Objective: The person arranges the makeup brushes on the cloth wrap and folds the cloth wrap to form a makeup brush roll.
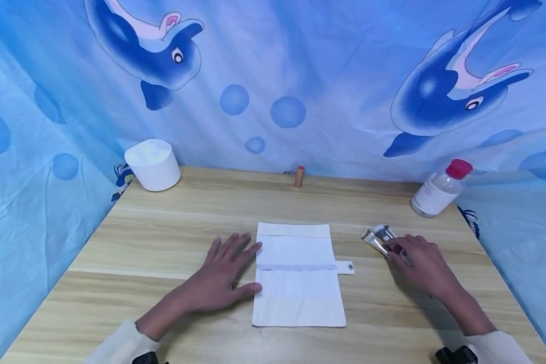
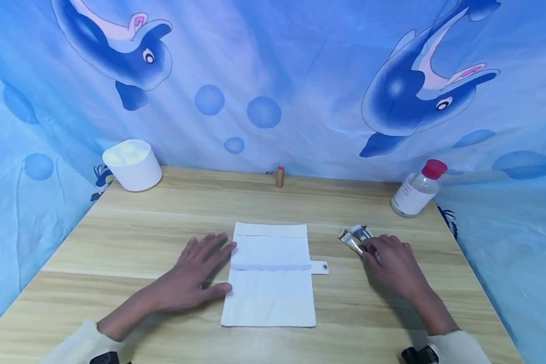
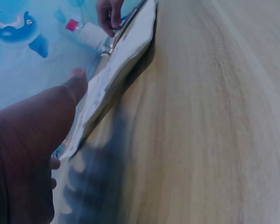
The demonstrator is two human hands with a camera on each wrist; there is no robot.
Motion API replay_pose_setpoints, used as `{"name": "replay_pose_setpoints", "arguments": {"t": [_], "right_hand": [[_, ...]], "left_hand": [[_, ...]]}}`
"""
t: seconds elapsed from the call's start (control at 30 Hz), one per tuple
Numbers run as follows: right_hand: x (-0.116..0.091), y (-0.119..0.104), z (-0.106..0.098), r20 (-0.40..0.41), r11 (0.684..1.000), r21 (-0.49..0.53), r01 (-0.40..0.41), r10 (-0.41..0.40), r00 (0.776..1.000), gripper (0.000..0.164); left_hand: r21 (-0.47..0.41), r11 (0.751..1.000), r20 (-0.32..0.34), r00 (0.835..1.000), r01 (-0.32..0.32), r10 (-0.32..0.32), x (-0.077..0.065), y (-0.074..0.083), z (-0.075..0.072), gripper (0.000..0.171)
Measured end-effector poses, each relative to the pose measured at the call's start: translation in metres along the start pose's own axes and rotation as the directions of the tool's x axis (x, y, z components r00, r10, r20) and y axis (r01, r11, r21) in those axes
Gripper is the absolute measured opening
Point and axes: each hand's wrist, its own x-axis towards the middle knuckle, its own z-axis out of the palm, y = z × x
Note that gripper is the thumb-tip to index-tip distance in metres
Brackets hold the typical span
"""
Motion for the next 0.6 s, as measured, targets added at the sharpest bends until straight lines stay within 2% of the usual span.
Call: {"name": "replay_pose_setpoints", "arguments": {"t": [0.2,0.37,0.6], "right_hand": [[0.006,-0.003,0.009,0.024,0.999,0.017,-0.044,0.044,0.999,0.029],[0.008,-0.007,0.014,0.016,0.997,0.022,-0.068,0.068,0.998,0.026],[0.015,-0.017,0.02,0.017,0.997,0.011,-0.081,0.081,0.997,0.019]], "left_hand": [[0.009,1.0,0.026,1.0,0.009,-0.009,0.002,0.0,0.01,0.083],[0.042,0.999,-0.01,1.0,-0.009,0.01,0.002,-0.002,0.016,0.082],[0.061,0.998,-0.038,0.999,-0.015,0.018,0.001,-0.003,0.017,0.08]]}}
